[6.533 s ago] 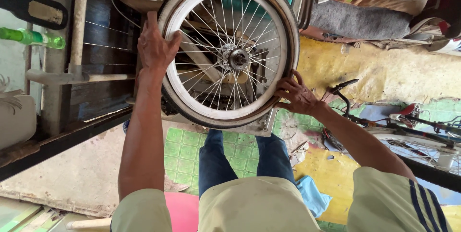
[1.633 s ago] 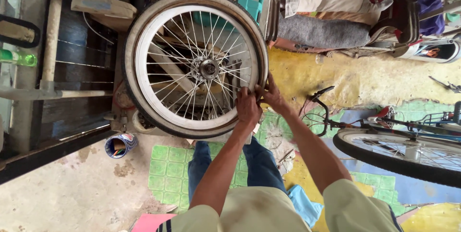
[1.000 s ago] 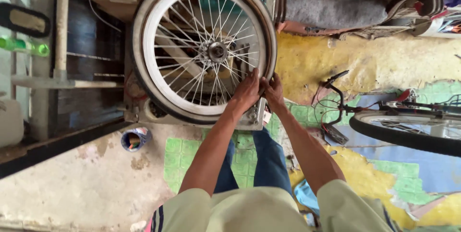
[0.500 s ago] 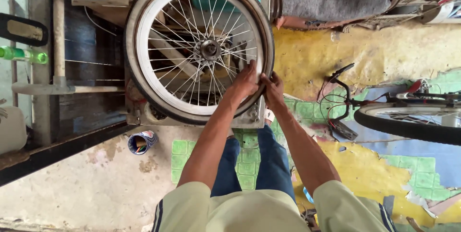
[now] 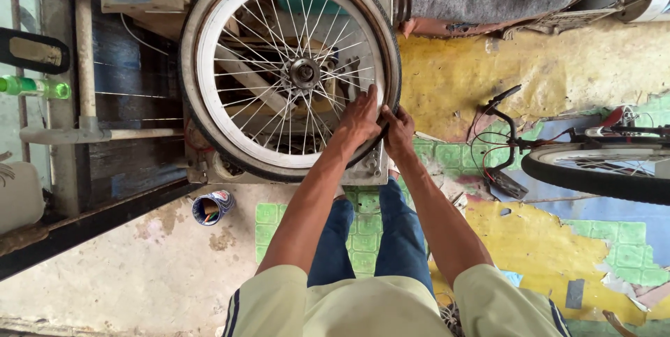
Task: The person removes a bicycle tire from the rim by hand, then repositions the wheel and continues to adjust the tire and rim. The person works on the floor and later stands to manipulate the wheel on a workbench.
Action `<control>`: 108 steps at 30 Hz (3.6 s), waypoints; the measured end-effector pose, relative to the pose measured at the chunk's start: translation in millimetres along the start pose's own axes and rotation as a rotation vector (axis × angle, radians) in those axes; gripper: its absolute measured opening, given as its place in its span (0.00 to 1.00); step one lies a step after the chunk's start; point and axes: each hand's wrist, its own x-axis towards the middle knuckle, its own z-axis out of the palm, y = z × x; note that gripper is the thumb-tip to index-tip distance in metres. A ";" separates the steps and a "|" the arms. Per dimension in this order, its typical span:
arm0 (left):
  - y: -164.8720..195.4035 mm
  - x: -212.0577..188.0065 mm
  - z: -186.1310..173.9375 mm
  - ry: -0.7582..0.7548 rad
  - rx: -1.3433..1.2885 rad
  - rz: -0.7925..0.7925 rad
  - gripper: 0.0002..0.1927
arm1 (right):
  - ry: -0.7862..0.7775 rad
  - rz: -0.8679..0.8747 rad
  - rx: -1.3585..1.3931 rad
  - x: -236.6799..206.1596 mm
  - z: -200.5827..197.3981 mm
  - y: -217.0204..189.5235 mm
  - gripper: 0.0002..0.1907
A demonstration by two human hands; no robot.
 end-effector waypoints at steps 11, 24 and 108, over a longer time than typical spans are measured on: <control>-9.4 -2.2 21.4 0.151 -0.084 0.051 0.53 | 0.008 0.182 0.201 -1.9 -4.4 -0.6 0.04; -14.8 -12.6 24.0 0.146 -0.088 0.083 0.49 | -0.457 -1.080 -1.633 39.5 -9.6 -81.7 0.20; -55.2 -48.9 41.3 0.212 -0.064 0.191 0.23 | 0.097 0.107 0.117 -35.8 -6.5 29.6 0.12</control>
